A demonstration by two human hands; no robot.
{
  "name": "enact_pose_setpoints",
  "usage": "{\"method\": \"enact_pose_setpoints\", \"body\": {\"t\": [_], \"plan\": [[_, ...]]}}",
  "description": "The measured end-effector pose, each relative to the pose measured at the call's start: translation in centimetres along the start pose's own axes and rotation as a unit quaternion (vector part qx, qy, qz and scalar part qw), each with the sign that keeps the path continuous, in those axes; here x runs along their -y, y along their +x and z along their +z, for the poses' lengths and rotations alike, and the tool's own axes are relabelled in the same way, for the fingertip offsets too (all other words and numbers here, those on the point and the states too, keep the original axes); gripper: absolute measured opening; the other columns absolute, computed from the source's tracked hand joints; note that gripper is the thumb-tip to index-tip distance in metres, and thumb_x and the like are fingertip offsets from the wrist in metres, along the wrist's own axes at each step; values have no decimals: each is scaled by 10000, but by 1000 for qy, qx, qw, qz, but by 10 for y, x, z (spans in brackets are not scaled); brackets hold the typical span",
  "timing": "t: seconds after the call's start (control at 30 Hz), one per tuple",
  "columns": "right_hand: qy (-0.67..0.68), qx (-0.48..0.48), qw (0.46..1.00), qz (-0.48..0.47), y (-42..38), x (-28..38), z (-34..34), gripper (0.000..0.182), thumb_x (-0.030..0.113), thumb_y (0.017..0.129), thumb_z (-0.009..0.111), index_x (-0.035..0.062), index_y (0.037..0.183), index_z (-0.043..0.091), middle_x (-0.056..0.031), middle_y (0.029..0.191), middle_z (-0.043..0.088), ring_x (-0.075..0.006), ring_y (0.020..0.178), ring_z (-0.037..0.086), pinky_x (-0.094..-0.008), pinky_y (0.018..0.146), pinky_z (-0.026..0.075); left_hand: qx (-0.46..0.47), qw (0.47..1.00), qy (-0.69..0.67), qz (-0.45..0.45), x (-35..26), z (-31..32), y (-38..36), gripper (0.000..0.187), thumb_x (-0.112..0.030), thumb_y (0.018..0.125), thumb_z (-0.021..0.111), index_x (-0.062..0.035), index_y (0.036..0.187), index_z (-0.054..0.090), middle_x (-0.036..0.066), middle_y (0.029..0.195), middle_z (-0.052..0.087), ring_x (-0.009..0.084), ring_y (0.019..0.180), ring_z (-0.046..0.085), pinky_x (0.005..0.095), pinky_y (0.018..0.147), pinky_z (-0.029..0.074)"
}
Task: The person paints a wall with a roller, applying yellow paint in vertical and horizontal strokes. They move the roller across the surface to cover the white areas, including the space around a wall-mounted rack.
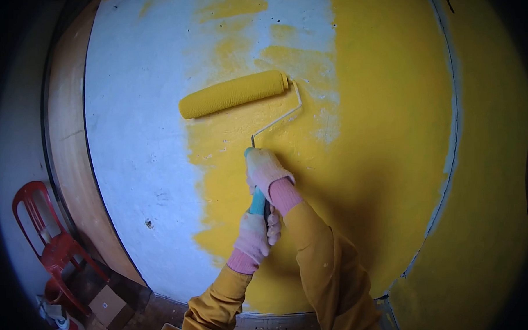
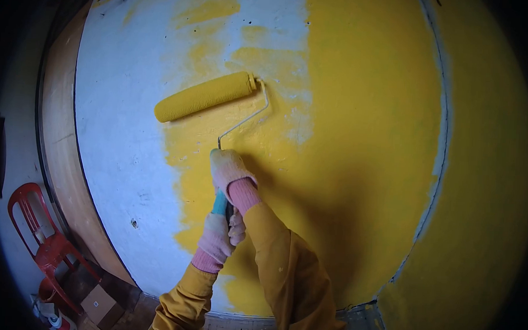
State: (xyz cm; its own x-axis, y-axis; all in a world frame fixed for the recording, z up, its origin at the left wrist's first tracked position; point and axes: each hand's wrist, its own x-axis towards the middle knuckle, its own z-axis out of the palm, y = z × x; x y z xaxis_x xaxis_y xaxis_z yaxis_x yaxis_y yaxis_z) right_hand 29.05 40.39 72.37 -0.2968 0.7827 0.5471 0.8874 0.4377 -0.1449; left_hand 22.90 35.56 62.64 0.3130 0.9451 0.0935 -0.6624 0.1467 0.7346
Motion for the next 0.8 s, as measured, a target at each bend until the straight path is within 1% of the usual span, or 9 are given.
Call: {"method": "enact_pose_setpoints", "body": {"t": [0.03, 0.07, 0.17, 0.37, 0.4, 0.5, 0.53, 0.77, 0.8], "plan": [[43, 1, 999, 11, 0, 3, 2, 154, 154, 730, 462, 66, 607, 495, -67, 507, 504, -214, 491, 539, -367, 448, 440, 4, 1000, 10, 6, -1, -3, -2, 285, -371, 815, 427, -133, 657, 412, -6, 470, 373, 118, 305, 317, 246, 265, 193], [308, -76, 947, 41, 10, -17, 50, 200, 169, 740, 432, 85, 559, 438, -48, 461, 445, -204, 381, 453, -363, 362, 376, -42, 996, 71, 36, 6, -5, -12, 333, -430, 806, 429, -138, 648, 402, -9, 458, 371, 118, 299, 319, 244, 266, 197], [458, -36, 887, 53, -1, -44, 124, 225, 208, 750, 391, 118, 545, 368, -21, 432, 366, -173, 319, 354, -332, 318, 309, -43, 995, 80, -30, 27, -27, -30, 379, -489, 797, 419, -145, 642, 392, -13, 444, 367, 117, 291, 313, 243, 265, 201], [466, -9, 872, 148, 17, -6, 34, 216, 237, 754, 373, 140, 564, 339, 2, 425, 325, -147, 316, 330, -314, 305, 284, -46, 993, 105, 23, -7, -5, -4, 355, -452, 820, 380, -147, 640, 384, -14, 440, 367, 107, 294, 312, 237, 267, 203], [535, -6, 824, 186, 3, 13, 11, 221, 239, 752, 379, 143, 559, 329, 8, 421, 310, -143, 308, 313, -308, 294, 257, -39, 992, 113, 38, -11, -5, 1, 333, -416, 833, 365, -145, 642, 385, -13, 442, 369, 106, 297, 313, 238, 266, 206], [556, -26, 826, 89, -1, -8, 63, 239, 245, 748, 389, 149, 545, 306, 16, 414, 281, -136, 298, 285, -298, 292, 232, -66, 990, 120, 35, 6, -22, -11, 297, -352, 847, 334, -140, 645, 385, -14, 447, 371, 105, 304, 313, 237, 267, 210], [647, 11, 717, 259, -29, 19, 37, 255, 238, 749, 392, 157, 532, 284, 28, 409, 256, -129, 291, 250, -289, 292, 195, -80, 989, 120, 30, 17, -28, -17, 317, -390, 840, 372, -140, 646, 385, -18, 443, 366, 101, 302, 311, 232, 270, 211], [764, 28, 616, 190, -53, 7, 30, 273, 229, 765, 363, 174, 516, 265, 41, 423, 250, -111, 305, 240, -277, 299, 174, -45, 969, 217, 108, 25, -17, -36, 352, -455, 816, 428, -151, 647, 377, -28, 439, 360, 96, 295, 313, 232, 269, 216], [726, 19, 661, 191, -52, 8, 23, 274, 246, 775, 331, 180, 517, 263, 39, 428, 256, -115, 308, 246, -283, 302, 183, -45, 969, 218, 106, 23, -13, -35, 352, -455, 816, 428, -151, 647, 377, -28, 439, 360, 96, 295, 313, 232, 269, 216]]}}
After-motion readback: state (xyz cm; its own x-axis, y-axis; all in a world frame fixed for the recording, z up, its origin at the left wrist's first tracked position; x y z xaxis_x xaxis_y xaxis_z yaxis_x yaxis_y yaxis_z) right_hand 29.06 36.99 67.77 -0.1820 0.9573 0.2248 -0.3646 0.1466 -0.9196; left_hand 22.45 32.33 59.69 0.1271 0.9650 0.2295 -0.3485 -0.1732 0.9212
